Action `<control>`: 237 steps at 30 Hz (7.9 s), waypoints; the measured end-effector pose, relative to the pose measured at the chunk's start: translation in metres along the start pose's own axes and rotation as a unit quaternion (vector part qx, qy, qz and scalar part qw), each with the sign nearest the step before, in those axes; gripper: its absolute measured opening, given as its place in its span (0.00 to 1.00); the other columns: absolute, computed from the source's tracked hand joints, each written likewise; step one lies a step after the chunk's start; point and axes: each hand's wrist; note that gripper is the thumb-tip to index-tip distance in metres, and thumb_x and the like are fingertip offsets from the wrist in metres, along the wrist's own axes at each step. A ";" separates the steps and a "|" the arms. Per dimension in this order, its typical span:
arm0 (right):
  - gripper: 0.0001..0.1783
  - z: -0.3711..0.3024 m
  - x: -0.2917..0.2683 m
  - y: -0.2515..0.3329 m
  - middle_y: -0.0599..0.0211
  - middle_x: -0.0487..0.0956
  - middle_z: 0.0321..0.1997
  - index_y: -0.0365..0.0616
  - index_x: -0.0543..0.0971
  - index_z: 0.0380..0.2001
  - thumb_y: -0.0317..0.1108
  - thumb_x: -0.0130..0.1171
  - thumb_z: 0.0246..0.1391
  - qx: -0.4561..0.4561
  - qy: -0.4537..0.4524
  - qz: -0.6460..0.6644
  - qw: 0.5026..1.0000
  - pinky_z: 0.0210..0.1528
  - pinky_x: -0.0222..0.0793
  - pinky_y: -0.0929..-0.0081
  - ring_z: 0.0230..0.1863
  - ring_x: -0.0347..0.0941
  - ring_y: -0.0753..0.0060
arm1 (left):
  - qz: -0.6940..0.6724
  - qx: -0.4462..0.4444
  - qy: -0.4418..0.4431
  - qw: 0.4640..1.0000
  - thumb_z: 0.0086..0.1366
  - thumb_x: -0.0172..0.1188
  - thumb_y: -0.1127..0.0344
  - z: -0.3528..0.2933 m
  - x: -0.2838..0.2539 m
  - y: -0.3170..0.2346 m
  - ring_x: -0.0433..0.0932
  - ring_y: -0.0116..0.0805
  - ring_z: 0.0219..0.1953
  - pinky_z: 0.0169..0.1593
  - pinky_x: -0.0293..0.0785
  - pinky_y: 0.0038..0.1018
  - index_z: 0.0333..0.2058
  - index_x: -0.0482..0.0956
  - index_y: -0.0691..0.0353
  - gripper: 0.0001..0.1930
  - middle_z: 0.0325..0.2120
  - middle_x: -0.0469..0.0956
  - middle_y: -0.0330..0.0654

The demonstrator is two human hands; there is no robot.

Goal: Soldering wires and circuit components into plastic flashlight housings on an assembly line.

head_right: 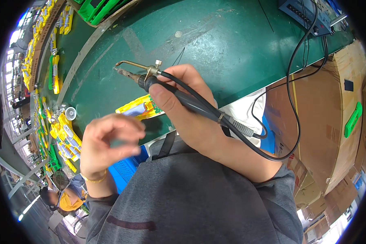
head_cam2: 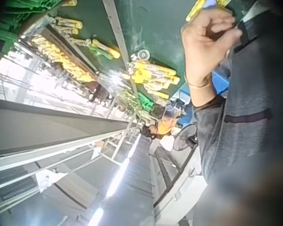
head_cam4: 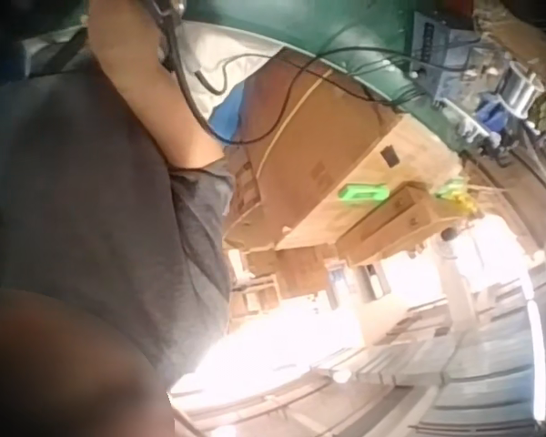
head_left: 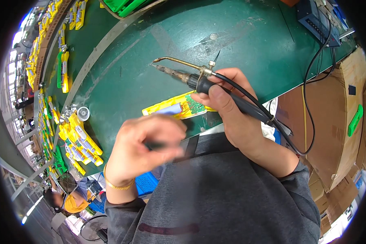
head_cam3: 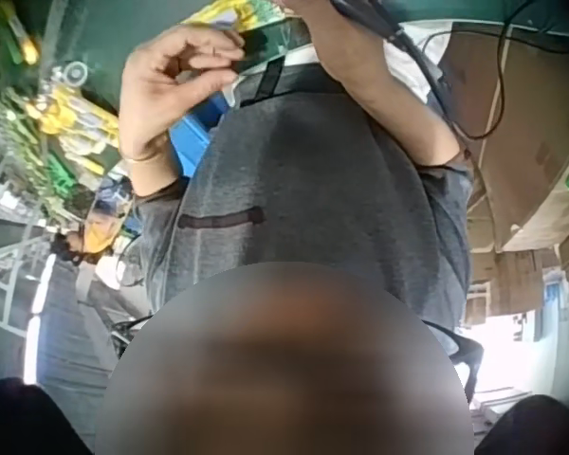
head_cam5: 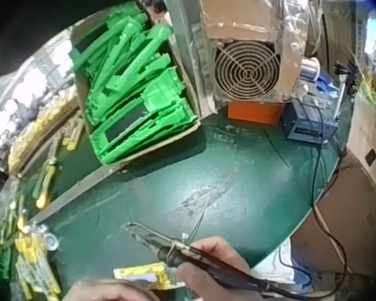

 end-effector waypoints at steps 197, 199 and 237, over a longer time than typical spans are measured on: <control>0.12 0.075 -0.060 0.014 0.66 0.72 0.28 0.46 0.70 0.37 0.42 0.46 0.59 -0.068 0.113 0.224 0.966 0.57 0.62 0.46 0.35 0.70 0.68 | 0.430 0.229 -0.212 0.847 0.46 0.63 0.81 0.014 -0.060 0.074 0.74 0.39 0.29 0.31 0.71 0.29 0.32 0.80 0.61 0.12 0.26 0.74 0.42; 0.12 0.080 -0.061 0.019 0.66 0.72 0.27 0.45 0.71 0.37 0.42 0.44 0.60 -0.073 0.114 0.212 0.968 0.57 0.61 0.45 0.36 0.70 0.68 | 0.430 0.241 -0.190 0.849 0.47 0.63 0.79 0.033 -0.056 0.068 0.75 0.39 0.30 0.32 0.71 0.29 0.34 0.81 0.61 0.12 0.26 0.74 0.41; 0.12 0.033 -0.052 0.015 0.66 0.70 0.26 0.47 0.67 0.36 0.43 0.46 0.58 -0.134 0.001 0.142 0.981 0.46 0.68 0.63 0.34 0.66 0.69 | 0.318 0.255 -0.208 0.889 0.45 0.66 0.75 0.041 0.034 0.033 0.70 0.41 0.41 0.41 0.65 0.34 0.29 0.80 0.63 0.09 0.39 0.73 0.46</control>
Point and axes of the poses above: each hand's wrist, its own z-axis towards the middle knuckle, its own x-axis out of the palm, y = z × x
